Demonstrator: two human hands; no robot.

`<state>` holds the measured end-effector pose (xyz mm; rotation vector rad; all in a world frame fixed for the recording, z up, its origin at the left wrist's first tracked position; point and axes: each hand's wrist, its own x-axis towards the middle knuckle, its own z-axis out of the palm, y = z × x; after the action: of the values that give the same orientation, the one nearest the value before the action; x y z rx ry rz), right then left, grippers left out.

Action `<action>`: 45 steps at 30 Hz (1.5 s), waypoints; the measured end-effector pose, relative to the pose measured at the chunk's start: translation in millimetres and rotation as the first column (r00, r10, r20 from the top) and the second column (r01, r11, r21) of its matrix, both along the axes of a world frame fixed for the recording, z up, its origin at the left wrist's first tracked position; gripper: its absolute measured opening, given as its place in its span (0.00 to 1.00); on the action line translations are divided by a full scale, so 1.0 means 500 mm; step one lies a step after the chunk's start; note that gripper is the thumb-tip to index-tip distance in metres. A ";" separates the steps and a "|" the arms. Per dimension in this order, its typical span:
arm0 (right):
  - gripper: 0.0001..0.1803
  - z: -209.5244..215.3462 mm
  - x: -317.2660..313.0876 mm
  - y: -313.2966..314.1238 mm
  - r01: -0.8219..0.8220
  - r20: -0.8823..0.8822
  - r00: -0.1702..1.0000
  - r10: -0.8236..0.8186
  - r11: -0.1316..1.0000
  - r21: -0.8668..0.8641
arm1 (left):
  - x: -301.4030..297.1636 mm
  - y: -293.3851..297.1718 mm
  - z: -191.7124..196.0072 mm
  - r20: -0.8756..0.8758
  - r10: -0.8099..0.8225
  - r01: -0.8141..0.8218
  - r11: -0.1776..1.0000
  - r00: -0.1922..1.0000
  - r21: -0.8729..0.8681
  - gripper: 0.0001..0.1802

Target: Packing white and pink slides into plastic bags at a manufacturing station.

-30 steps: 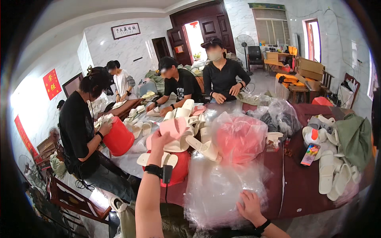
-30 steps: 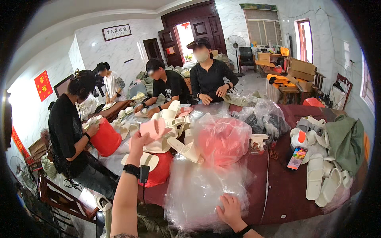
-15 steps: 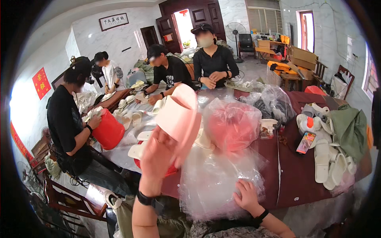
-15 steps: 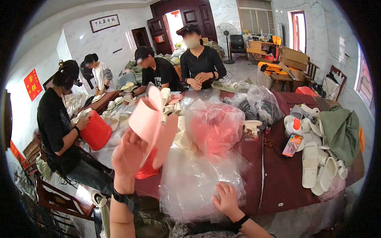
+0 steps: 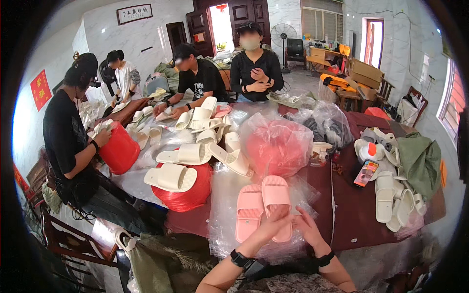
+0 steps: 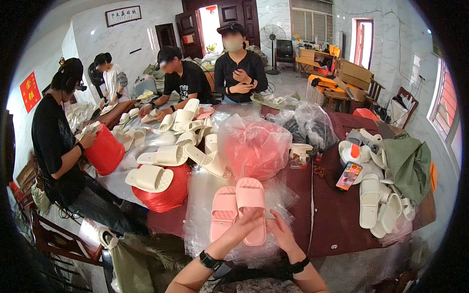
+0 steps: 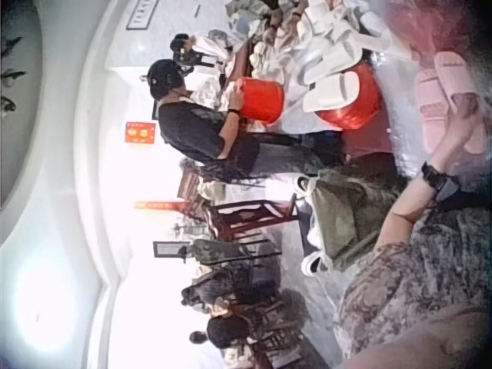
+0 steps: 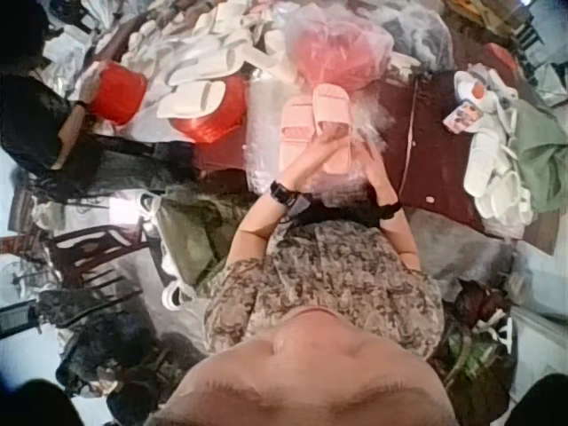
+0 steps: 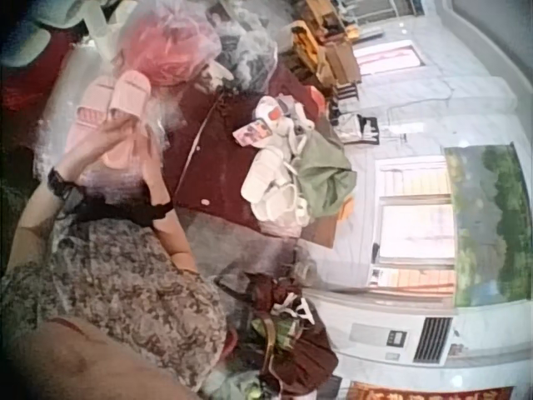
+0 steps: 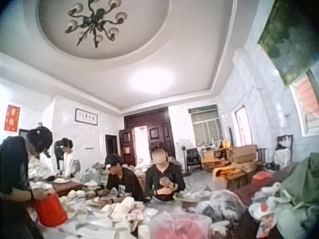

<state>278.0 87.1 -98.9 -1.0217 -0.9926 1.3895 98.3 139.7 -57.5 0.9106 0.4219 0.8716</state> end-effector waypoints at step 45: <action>0.16 0.070 0.060 -0.097 0.127 0.739 0.637 -0.219 0.975 0.180 | -0.206 -0.123 -0.034 -0.622 0.705 0.458 0.453 0.341 0.765 0.39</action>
<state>308.1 38.8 -63.7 -1.6252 -1.5062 0.6958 -4.7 78.1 -74.4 2.5608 1.1694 0.5671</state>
